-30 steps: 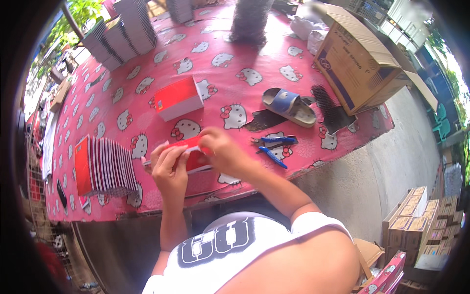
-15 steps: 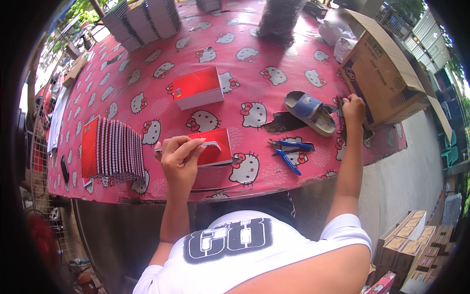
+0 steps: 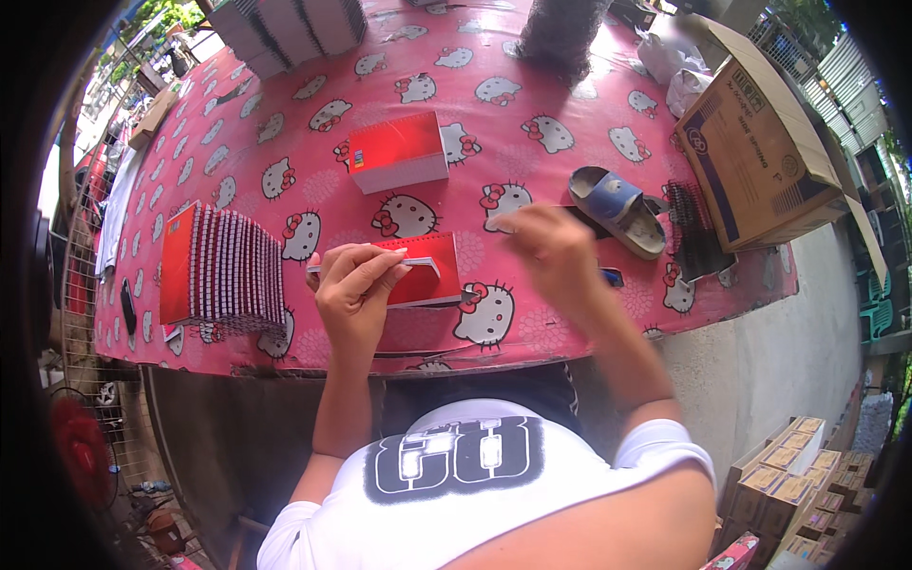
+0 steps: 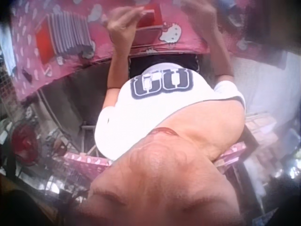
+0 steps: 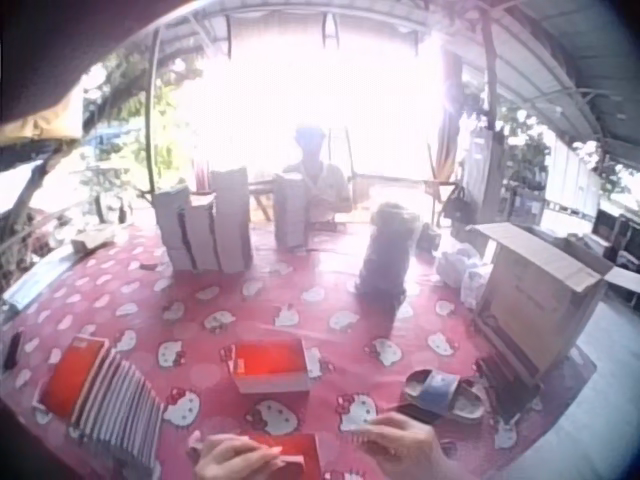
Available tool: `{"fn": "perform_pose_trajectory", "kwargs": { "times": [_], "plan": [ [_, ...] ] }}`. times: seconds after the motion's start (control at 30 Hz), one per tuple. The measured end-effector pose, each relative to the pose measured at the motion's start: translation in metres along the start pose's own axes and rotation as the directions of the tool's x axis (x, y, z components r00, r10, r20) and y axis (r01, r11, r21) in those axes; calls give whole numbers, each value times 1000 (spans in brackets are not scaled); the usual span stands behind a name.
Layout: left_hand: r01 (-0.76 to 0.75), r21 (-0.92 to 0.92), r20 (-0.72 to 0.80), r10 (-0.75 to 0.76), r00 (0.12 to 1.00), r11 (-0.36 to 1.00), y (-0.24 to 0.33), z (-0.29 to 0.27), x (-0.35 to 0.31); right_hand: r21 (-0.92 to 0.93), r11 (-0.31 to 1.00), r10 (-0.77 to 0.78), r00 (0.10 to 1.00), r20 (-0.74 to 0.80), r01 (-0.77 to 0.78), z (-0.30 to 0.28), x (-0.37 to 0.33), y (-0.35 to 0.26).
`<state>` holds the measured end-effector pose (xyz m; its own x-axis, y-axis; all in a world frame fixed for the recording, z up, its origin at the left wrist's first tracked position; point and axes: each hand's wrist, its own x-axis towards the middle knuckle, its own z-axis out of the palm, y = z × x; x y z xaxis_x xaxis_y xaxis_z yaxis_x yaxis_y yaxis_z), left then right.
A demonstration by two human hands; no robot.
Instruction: The person applies white tape to the spine of small red and purple notebooks by hand and cuts the tape using blue shears.
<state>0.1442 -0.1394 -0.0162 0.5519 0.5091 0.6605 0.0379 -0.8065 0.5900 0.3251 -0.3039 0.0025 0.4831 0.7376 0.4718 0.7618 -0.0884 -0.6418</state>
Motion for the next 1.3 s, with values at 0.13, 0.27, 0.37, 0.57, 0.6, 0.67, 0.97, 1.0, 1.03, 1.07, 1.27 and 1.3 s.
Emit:
{"fn": "perform_pose_trajectory", "kwargs": {
  "times": [0.13,0.27,0.37,0.57,0.6,0.67,0.97,1.0,1.03,1.07,1.27,1.3],
  "plan": [
    [4,0,15,-4,1000,1000,5,-2,0,203,977,-62,998,-1,61,26,2,-27],
    [21,-1,10,-21,1000,1000,7,-2,-2,101,986,-131,990,-58,137,27,11,-19],
    [34,22,-11,-34,999,999,6,-2,-5,306,952,-36,982,186,-24,25,14,-22],
    [64,62,-17,-63,998,996,10,-1,-6,388,892,30,888,460,-231,19,25,-18],
    [69,67,-15,-68,998,995,10,-1,-6,369,880,69,851,520,-298,18,25,-20],
    [53,105,-19,-52,998,993,10,-4,-6,235,970,-129,946,299,58,25,24,-25],
    [51,95,9,-52,999,994,5,-6,-9,23,980,-200,961,193,199,39,14,-35],
    [50,97,11,-51,999,994,6,-6,-8,9,977,-209,953,220,212,38,15,-35],
    [49,95,8,-50,999,994,7,-6,-8,0,979,-200,962,184,203,39,14,-36],
    [48,95,5,-48,999,994,8,-5,-7,-7,981,-192,971,145,195,41,13,-37],
    [43,95,17,-45,999,995,9,-7,-7,-32,975,-218,971,98,222,50,14,-48],
    [52,76,10,-53,999,996,9,-6,-7,-26,977,-206,973,105,210,51,13,-48]
  ]
}}
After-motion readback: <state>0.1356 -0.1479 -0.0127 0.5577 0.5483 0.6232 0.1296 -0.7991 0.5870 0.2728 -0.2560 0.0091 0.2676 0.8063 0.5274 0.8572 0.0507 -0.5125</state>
